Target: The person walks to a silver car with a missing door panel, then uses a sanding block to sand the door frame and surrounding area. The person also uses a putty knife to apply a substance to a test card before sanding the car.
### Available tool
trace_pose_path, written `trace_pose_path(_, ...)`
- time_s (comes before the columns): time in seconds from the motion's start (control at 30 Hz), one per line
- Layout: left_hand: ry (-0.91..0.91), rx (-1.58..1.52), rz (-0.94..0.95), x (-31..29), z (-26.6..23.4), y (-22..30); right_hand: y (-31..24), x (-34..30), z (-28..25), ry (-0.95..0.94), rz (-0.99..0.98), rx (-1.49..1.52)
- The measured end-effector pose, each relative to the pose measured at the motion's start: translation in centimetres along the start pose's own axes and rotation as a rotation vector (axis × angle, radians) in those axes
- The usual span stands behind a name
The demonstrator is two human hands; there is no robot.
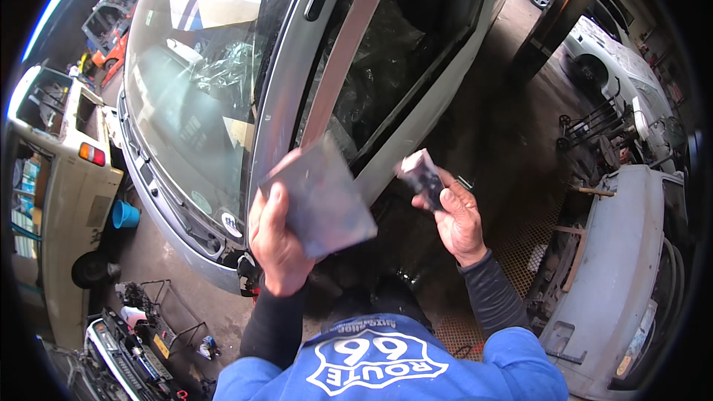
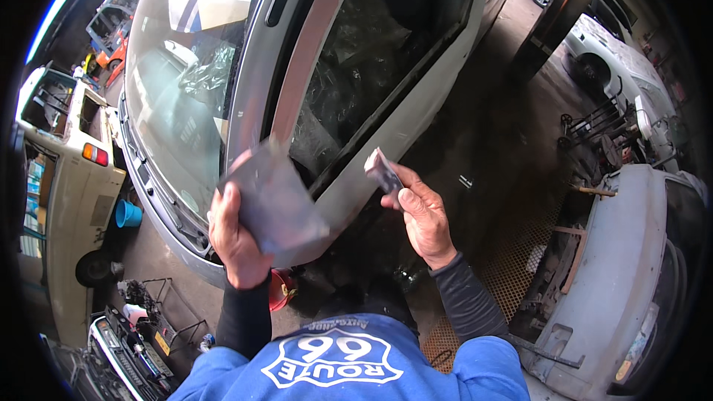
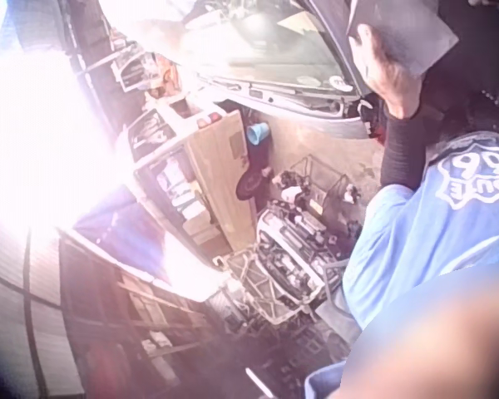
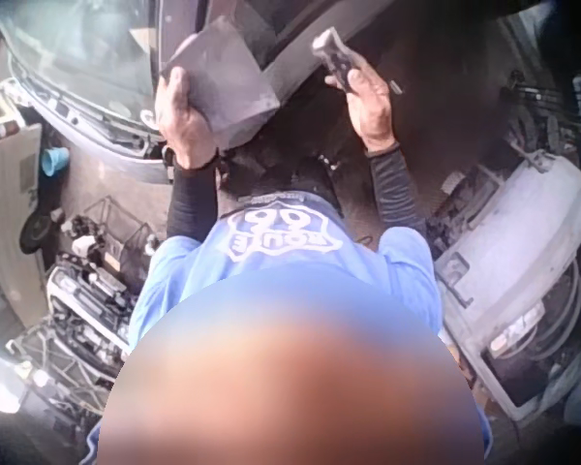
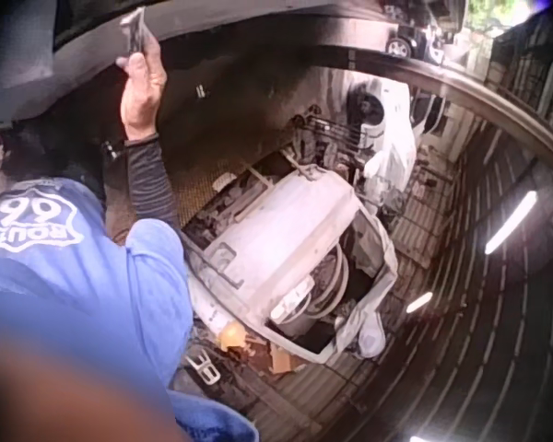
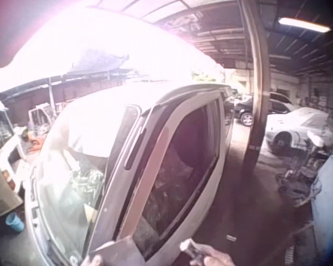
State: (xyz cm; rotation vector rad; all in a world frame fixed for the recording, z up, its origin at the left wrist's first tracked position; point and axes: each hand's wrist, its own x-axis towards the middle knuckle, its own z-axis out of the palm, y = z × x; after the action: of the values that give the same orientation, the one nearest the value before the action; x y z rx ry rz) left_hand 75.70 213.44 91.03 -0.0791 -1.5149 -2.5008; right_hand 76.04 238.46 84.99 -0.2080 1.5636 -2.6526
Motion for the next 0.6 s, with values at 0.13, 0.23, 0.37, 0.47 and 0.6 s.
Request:
trace_pose_path(0.13, 0.123, -0.041, -0.328, -4.1, -4.6, -4.5, 0.1, 7.0, -0.6, -0.180, -0.796, -1.139)
trace_pose_path(0.23, 0.207, -0.105, -0.390, -7.8, -6.7, -7.5, -0.7, 13.1, -0.2, -0.267, -1.107, -1.354)
trace_pose_path(0.37, 0.316, -0.187, -0.462, -10.4, -8.2, -9.6, -1.7, 18.4, 0.6, -0.378, -1.266, -1.420)
trace_pose_path(0.47, 0.387, -0.227, -0.473, -11.1, -8.7, -10.2, -2.2, 20.8, 0.9, -0.444, -1.310, -1.427)
trace_pose_path(0.6, 0.411, -0.189, -0.461, -11.2, -9.0, -10.6, -2.6, 22.2, 0.8, -0.457, -1.297, -1.469)
